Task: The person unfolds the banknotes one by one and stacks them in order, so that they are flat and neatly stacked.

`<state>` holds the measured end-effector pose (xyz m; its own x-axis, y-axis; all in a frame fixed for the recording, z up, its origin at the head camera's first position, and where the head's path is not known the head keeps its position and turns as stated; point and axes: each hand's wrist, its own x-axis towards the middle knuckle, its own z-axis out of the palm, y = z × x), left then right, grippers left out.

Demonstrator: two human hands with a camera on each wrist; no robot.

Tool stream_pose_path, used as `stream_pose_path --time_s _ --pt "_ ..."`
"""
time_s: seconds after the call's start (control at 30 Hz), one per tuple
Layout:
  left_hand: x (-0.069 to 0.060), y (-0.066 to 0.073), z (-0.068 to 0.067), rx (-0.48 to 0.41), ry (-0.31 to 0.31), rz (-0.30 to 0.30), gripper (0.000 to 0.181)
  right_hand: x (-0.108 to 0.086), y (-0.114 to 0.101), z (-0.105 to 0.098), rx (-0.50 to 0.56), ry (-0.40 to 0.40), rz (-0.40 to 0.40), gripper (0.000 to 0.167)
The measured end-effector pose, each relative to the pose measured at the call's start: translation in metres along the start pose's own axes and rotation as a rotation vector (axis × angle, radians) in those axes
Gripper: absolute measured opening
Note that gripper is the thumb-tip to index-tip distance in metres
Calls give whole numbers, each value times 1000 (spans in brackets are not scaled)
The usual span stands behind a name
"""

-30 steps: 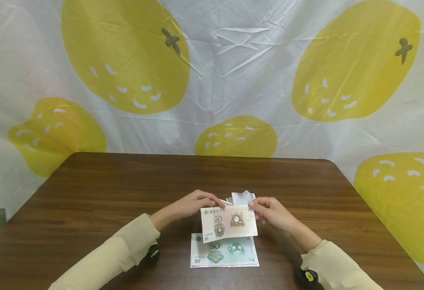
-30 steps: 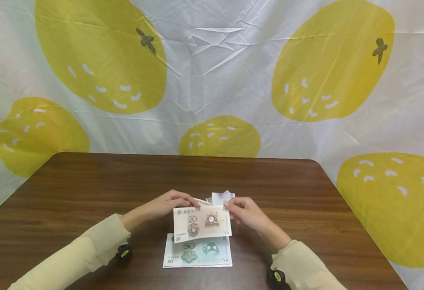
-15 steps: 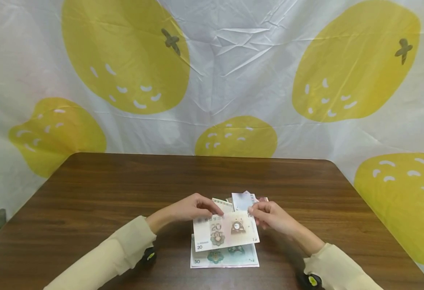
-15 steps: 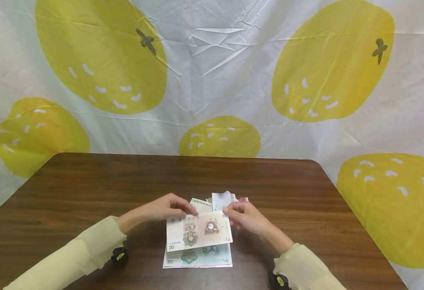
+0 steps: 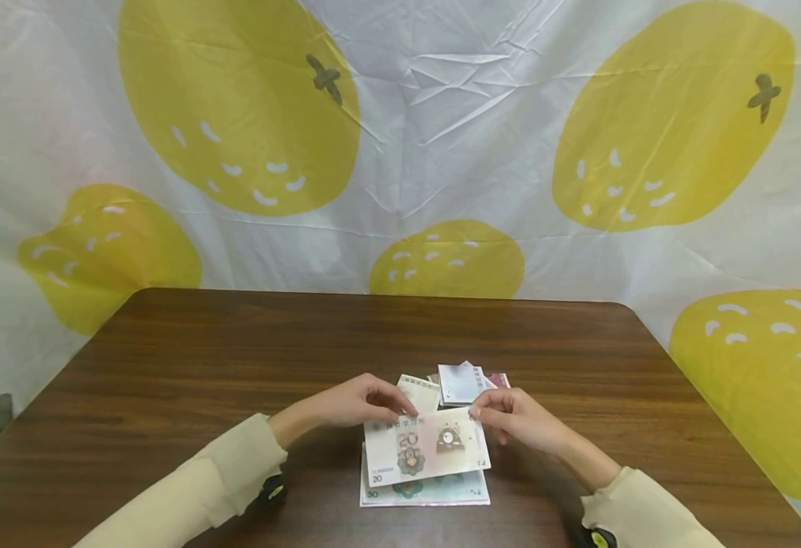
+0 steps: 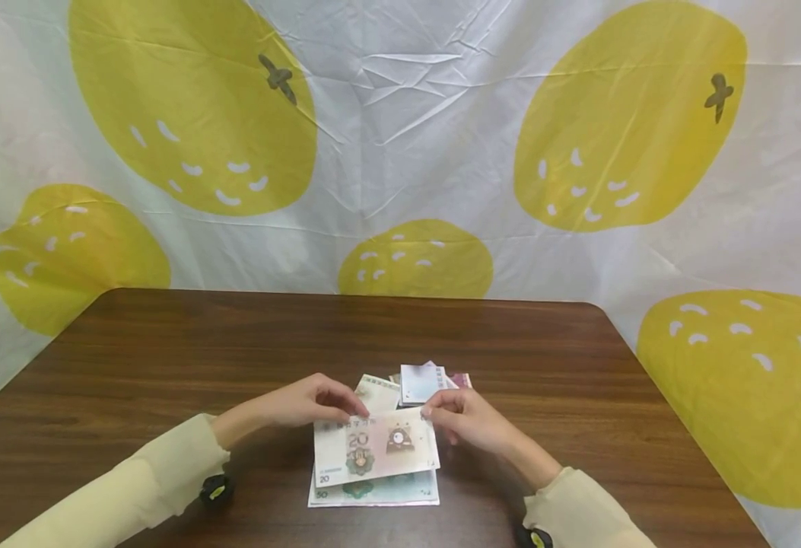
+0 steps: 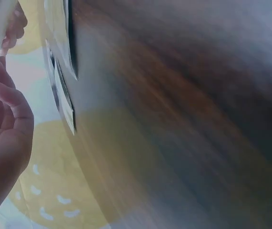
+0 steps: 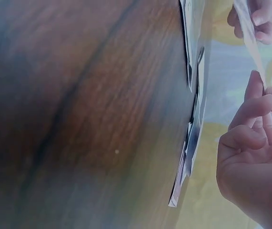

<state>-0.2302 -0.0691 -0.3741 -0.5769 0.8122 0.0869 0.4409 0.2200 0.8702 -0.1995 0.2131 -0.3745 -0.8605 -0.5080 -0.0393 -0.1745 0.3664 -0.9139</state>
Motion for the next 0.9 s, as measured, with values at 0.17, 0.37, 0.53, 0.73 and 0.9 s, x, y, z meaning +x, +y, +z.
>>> stream_pose_path --time_s 0.17,0.37,0.53,0.73,0.9 --pt "-6 -4 -1 -30 15 -23 20 -1 1 0 20 2 -20 19" --pt "-13 -4 -1 -70 1 -82 18 -2 3 0 35 -11 -13 22" --pt "-16 -3 -2 -22 -13 -101 12 -2 6 2 34 -49 -33 20" --pt "-16 -8 0 15 -23 -96 10 0 10 5 15 -95 -26 19" --pt "-16 -11 2 46 -38 -58 10 3 12 7 -1 -103 -41 18"
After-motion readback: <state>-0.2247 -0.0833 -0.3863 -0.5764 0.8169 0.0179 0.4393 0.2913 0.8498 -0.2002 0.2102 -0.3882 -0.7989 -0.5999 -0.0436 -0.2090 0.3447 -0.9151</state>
